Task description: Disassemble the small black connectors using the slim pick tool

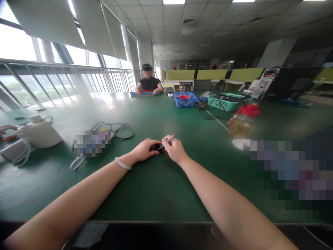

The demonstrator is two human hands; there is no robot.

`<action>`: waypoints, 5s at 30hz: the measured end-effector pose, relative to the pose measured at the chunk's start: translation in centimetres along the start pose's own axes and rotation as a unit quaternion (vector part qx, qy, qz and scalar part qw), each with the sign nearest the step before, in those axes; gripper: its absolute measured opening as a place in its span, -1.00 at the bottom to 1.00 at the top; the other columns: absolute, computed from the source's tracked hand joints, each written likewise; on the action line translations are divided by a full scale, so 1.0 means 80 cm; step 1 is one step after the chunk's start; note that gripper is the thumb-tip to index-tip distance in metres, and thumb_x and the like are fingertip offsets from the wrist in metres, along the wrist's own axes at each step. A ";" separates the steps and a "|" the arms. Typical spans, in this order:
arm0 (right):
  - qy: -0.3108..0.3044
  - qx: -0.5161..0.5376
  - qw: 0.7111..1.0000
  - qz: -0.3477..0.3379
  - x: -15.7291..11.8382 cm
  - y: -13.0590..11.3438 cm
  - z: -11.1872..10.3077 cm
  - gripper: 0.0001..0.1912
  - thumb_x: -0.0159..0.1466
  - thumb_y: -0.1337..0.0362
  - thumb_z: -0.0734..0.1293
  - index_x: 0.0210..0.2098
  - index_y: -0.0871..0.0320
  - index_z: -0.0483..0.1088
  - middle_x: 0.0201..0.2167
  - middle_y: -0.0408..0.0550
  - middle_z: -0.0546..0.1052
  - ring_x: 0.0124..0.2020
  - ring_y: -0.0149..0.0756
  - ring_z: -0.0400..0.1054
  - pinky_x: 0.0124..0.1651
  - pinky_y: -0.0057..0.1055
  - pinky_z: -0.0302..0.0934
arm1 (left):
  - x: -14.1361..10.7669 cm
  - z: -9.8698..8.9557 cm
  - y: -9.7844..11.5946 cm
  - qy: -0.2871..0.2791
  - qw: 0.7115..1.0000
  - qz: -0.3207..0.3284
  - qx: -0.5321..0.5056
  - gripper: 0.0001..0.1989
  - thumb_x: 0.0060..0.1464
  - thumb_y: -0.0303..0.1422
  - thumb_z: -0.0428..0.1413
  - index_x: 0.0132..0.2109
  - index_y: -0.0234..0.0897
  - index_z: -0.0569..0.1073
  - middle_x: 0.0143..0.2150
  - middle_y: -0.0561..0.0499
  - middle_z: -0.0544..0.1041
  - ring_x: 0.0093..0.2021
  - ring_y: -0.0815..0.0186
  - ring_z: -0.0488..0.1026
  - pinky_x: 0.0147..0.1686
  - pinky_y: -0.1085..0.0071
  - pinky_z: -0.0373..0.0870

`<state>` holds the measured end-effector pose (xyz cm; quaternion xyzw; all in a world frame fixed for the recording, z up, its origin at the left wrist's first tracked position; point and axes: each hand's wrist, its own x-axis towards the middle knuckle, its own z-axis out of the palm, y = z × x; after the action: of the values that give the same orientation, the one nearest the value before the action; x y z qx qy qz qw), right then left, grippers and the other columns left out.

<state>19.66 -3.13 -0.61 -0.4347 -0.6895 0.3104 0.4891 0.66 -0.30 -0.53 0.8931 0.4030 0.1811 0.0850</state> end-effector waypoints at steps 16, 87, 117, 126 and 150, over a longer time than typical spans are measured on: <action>0.159 -0.050 0.985 -0.049 0.000 -0.001 -0.010 -0.74 0.30 0.06 0.18 -0.37 0.09 0.31 -0.60 -0.18 0.36 -0.58 -0.37 0.26 -0.49 -0.45 0.13 | -0.004 0.000 0.001 0.029 0.999 0.005 -0.017 -0.57 0.12 -0.21 0.10 0.13 -0.12 0.35 -0.09 -0.04 0.52 -0.10 0.18 0.45 -0.05 0.28 0.37; 0.092 0.445 0.880 0.138 0.020 0.007 -0.042 -0.75 0.18 0.00 0.30 -0.42 0.03 0.43 -0.53 -0.17 0.46 -0.58 -0.37 0.24 -0.40 -0.29 0.26 | -0.005 0.000 -0.001 0.006 1.000 0.007 -0.026 -0.58 0.04 -0.20 0.17 0.06 -0.13 0.42 -0.10 -0.05 0.51 -0.09 0.16 0.43 -0.06 0.30 0.37; 0.215 0.280 0.917 0.184 0.030 0.049 -0.037 -0.66 0.09 0.00 0.40 -0.50 0.18 0.43 -0.69 -0.20 0.39 -0.74 -0.53 0.21 -0.69 -0.54 0.18 | -0.007 -0.003 0.004 0.022 0.999 0.006 -0.038 -0.57 0.10 -0.23 0.12 0.12 -0.12 0.35 -0.07 -0.03 0.52 -0.08 0.17 0.44 -0.04 0.25 0.37; 0.188 0.266 0.927 0.183 0.027 0.043 -0.034 -0.58 0.04 -0.08 0.40 -0.54 0.21 0.43 -0.71 -0.18 0.37 -0.73 -0.52 0.20 -0.69 -0.56 0.16 | -0.004 0.000 0.001 0.126 0.991 0.014 -0.054 -0.63 0.19 -0.38 0.01 0.15 -0.17 0.32 0.04 -0.05 0.44 0.04 0.19 0.34 0.10 0.24 0.27; 0.196 0.276 0.928 0.157 0.028 0.041 -0.033 -0.61 0.09 -0.01 0.36 -0.59 0.21 0.38 -0.78 -0.23 0.31 -0.77 -0.53 0.15 -0.66 -0.52 0.14 | -0.001 0.008 -0.004 0.072 0.996 0.047 -0.010 -0.61 0.19 -0.46 -0.07 0.15 -0.23 0.33 0.08 -0.05 0.46 0.09 0.22 0.35 0.16 0.21 0.25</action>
<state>22.79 0.29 -1.66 -0.4373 -0.3904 0.4696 0.6602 0.61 -0.15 -1.27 0.8947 0.3640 0.2527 0.0560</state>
